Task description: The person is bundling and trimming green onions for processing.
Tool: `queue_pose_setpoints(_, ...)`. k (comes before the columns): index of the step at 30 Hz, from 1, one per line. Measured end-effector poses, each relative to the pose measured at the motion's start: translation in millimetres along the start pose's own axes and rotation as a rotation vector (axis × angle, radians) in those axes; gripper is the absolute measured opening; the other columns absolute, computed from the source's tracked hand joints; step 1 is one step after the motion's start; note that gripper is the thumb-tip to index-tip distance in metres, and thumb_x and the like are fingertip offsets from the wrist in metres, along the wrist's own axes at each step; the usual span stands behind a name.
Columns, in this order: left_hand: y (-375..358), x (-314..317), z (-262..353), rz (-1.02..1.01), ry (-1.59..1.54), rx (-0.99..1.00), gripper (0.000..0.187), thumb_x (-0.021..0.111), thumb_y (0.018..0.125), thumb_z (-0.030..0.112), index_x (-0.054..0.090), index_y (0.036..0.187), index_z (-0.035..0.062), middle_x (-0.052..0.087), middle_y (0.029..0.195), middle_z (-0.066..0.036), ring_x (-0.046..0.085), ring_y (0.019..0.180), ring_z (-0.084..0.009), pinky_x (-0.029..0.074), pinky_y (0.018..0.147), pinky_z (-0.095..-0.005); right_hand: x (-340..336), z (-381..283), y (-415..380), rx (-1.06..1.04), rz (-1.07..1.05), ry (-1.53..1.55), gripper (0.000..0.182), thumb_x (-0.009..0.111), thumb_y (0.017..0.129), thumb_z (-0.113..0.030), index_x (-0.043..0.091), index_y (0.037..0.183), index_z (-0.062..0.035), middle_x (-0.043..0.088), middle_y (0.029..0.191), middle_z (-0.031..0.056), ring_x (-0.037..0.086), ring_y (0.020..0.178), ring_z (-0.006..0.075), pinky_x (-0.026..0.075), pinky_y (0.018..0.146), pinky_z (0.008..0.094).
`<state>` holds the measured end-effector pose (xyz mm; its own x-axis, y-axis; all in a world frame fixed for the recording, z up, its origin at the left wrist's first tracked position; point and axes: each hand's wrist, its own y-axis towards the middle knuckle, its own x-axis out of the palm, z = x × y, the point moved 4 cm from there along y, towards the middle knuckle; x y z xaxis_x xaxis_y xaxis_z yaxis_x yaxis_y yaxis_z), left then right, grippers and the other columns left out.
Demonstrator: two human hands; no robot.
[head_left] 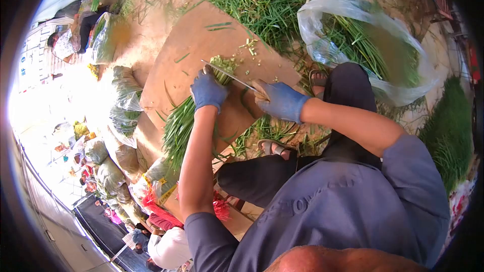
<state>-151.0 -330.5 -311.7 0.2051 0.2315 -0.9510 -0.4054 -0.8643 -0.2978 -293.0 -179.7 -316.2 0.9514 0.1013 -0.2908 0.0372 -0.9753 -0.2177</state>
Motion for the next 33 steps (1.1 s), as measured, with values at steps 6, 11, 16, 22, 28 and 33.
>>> queue_pose_setpoints(6, -2, -8, 4, -0.014, -0.009, 0.031, 0.073, 0.074, 0.067, 0.032, 0.048, 0.128, 0.0023, 0.058, 0.118, -0.018, 0.059, 0.107, -0.0370, 0.048, 0.089, -0.0476, 5, 3, 37, 0.017, -0.015, 0.041, 0.032, 0.057, 0.086, -0.024, 0.049, 0.109, -0.0037, 0.064, 0.085, 0.0262, 0.062, 0.084, 0.0457, 0.050, 0.071, 0.0505)
queue_pose_setpoints(11, -5, 5, 2, -0.003, -0.011, 0.017, 0.073, 0.075, 0.067, 0.032, 0.048, 0.128, 0.0019, 0.058, 0.117, -0.018, 0.059, 0.106, -0.0369, 0.048, 0.088, -0.0481, 14, 5, 45, 0.108, -0.037, -0.018, 0.036, 0.056, 0.085, -0.025, 0.049, 0.111, -0.0008, 0.065, 0.089, 0.0283, 0.063, 0.088, 0.0454, 0.051, 0.076, 0.0505)
queue_pose_setpoints(16, -5, 16, -8, 0.135, 0.028, 0.028, 0.076, 0.077, 0.067, 0.037, 0.049, 0.127, 0.0026, 0.060, 0.120, -0.020, 0.060, 0.106, -0.0391, 0.050, 0.087, -0.0484, 37, 3, 96, 0.063, 0.022, -0.102, 0.037, 0.056, 0.085, -0.024, 0.052, 0.111, 0.0022, 0.065, 0.093, 0.0297, 0.065, 0.089, 0.0447, 0.052, 0.078, 0.0503)
queue_pose_setpoints(22, -55, 2, 3, 0.368, 0.094, 0.137, 0.108, 0.075, 0.068, 0.056, 0.025, 0.150, 0.0064, 0.054, 0.129, -0.021, 0.053, 0.116, -0.0404, 0.039, 0.100, -0.0534, -48, 45, 67, 0.119, -0.012, -0.100, 0.036, 0.054, 0.086, -0.019, 0.052, 0.115, 0.0023, 0.067, 0.083, 0.0215, 0.068, 0.067, 0.0297, 0.054, 0.058, 0.0417)
queue_pose_setpoints(28, -80, -10, -15, 0.150, -0.082, 0.047, 0.115, 0.076, 0.067, 0.057, 0.017, 0.152, 0.0063, 0.047, 0.136, -0.023, 0.049, 0.119, -0.0450, 0.035, 0.104, -0.0533, -80, 27, 44, 0.007, 0.144, -0.330, 0.047, 0.055, 0.088, -0.020, 0.044, 0.129, 0.0001, 0.065, 0.089, 0.0195, 0.067, 0.072, 0.0288, 0.054, 0.062, 0.0427)
queue_pose_setpoints(33, -146, -71, -14, 0.534, -0.216, 0.188, 0.116, 0.084, 0.065, 0.042, 0.016, 0.151, 0.0019, 0.047, 0.135, -0.024, 0.049, 0.121, -0.0404, 0.036, 0.105, -0.0503, -31, 25, 37, -0.143, 0.047, -0.695, 0.069, 0.062, 0.086, -0.033, 0.036, 0.144, -0.0062, 0.055, 0.124, 0.0256, 0.055, 0.115, 0.0376, 0.048, 0.090, 0.0480)
